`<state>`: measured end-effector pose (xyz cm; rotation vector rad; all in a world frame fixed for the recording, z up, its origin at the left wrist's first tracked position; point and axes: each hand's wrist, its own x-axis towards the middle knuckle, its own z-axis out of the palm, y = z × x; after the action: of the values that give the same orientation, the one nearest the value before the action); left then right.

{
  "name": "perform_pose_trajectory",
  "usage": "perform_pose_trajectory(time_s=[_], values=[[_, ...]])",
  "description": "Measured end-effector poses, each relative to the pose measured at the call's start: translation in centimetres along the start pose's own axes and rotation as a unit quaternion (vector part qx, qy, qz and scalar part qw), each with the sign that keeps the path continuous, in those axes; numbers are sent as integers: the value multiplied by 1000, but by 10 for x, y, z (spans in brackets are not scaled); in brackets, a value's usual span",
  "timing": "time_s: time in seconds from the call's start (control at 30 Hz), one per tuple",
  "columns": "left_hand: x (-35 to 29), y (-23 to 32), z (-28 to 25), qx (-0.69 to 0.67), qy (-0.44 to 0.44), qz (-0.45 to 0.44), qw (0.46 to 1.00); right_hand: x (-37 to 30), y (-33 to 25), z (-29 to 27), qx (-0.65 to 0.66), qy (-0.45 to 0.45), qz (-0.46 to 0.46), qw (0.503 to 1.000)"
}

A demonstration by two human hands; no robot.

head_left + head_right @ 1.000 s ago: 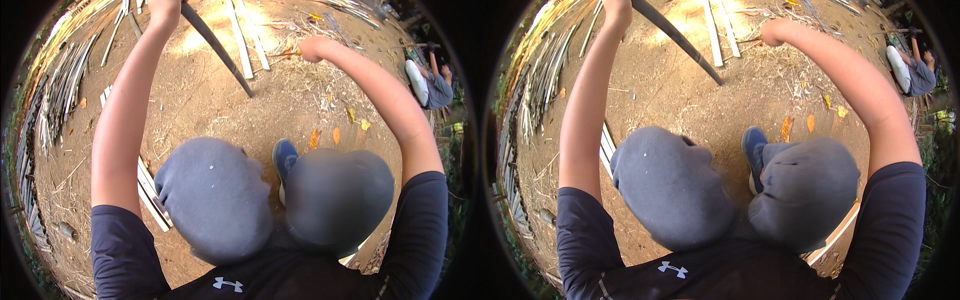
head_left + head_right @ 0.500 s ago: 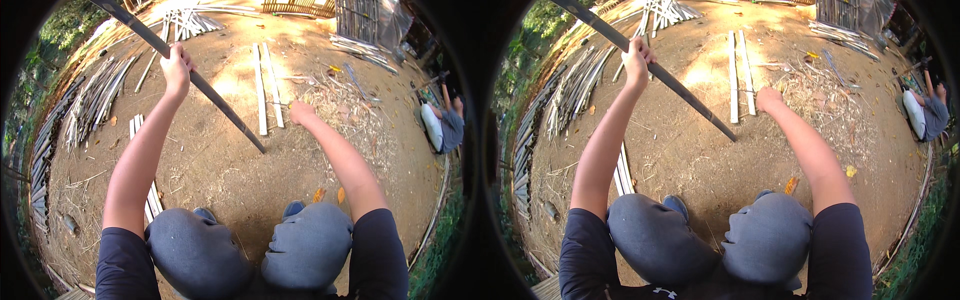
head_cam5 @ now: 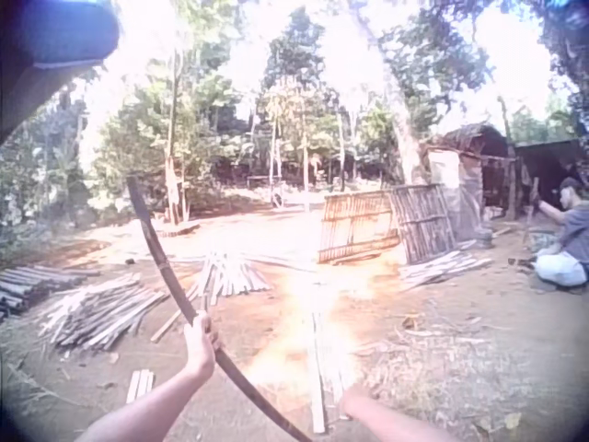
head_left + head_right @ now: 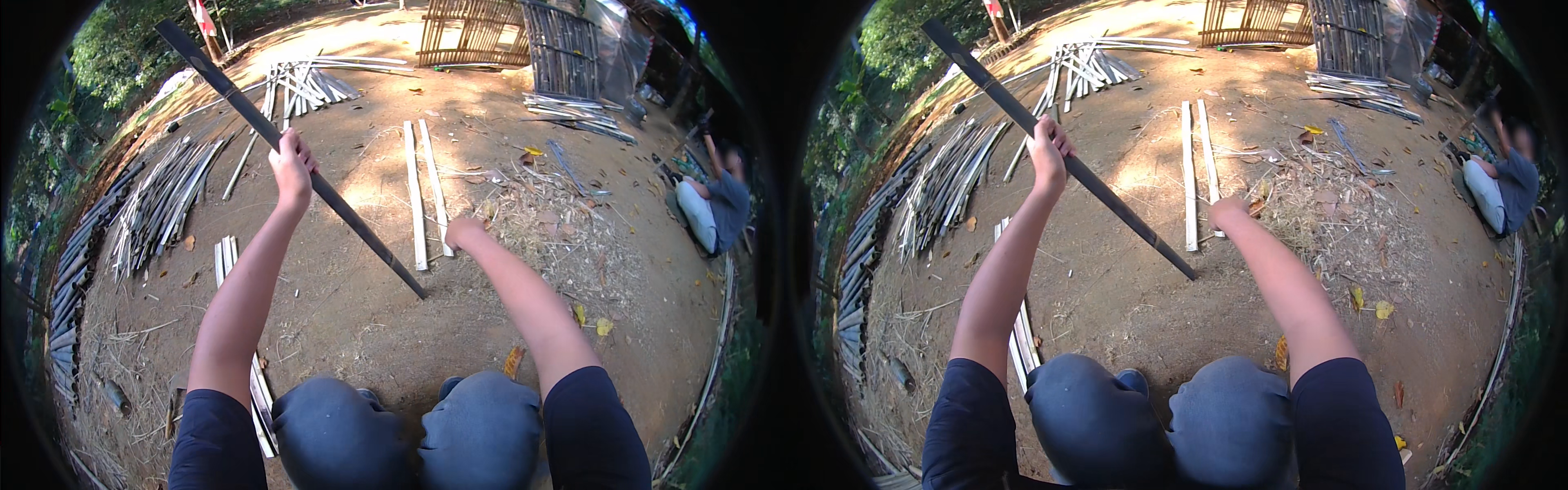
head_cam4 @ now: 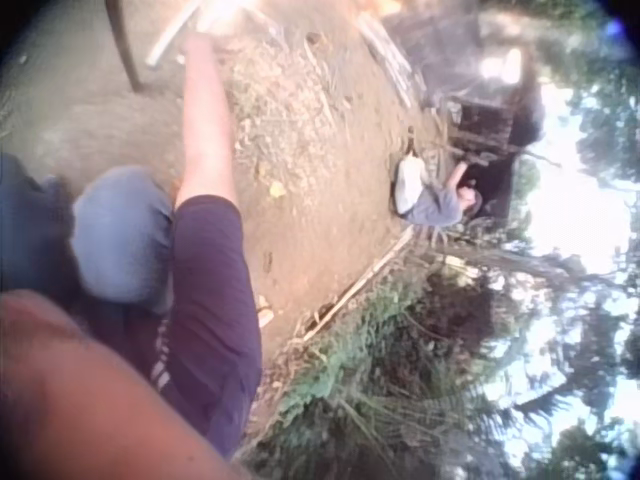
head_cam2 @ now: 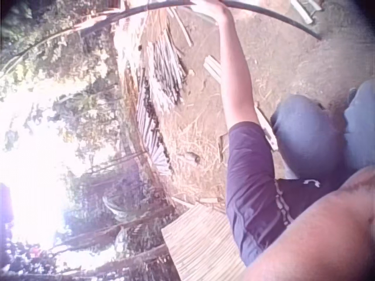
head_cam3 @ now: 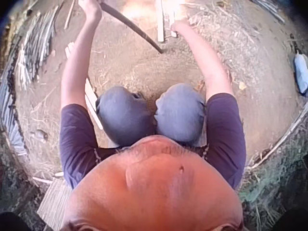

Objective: The person sits on the ground and uses a knife to shave thin layers off the surface of a long bamboo strip. They hold the bamboo with one hand and draw the blade across the material, rotating the strip to smooth different sections.

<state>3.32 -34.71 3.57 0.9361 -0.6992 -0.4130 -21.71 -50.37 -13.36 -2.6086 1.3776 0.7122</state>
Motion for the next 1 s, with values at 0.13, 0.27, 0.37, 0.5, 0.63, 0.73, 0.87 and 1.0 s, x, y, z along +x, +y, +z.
perform_pose_trajectory(time_s=[0.13,0.27,0.37,0.5,0.63,0.73,0.87,1.0], values=[[5,-4,-17,4,3,-4,1000,4,-10,-4,-29,14,-25,999],[-7,5,-34,-24,-15,-3,1000,-4,-13,-46,-48,2,-27,998],[-18,17,-37,-43,9,14,999,-5,-15,-70,-41,18,-24,999],[-37,37,-57,-52,53,62,995,-5,-44,-71,59,68,-46,995],[-52,42,-69,-46,122,78,988,-2,-55,-26,307,-1,-53,950],[-59,44,-79,-43,144,105,983,3,-66,18,472,-110,-30,874],[-61,47,-91,-58,161,124,978,-3,-86,44,605,-165,-35,778],[-61,31,-82,-111,159,148,970,6,-83,56,603,-192,-36,773]])
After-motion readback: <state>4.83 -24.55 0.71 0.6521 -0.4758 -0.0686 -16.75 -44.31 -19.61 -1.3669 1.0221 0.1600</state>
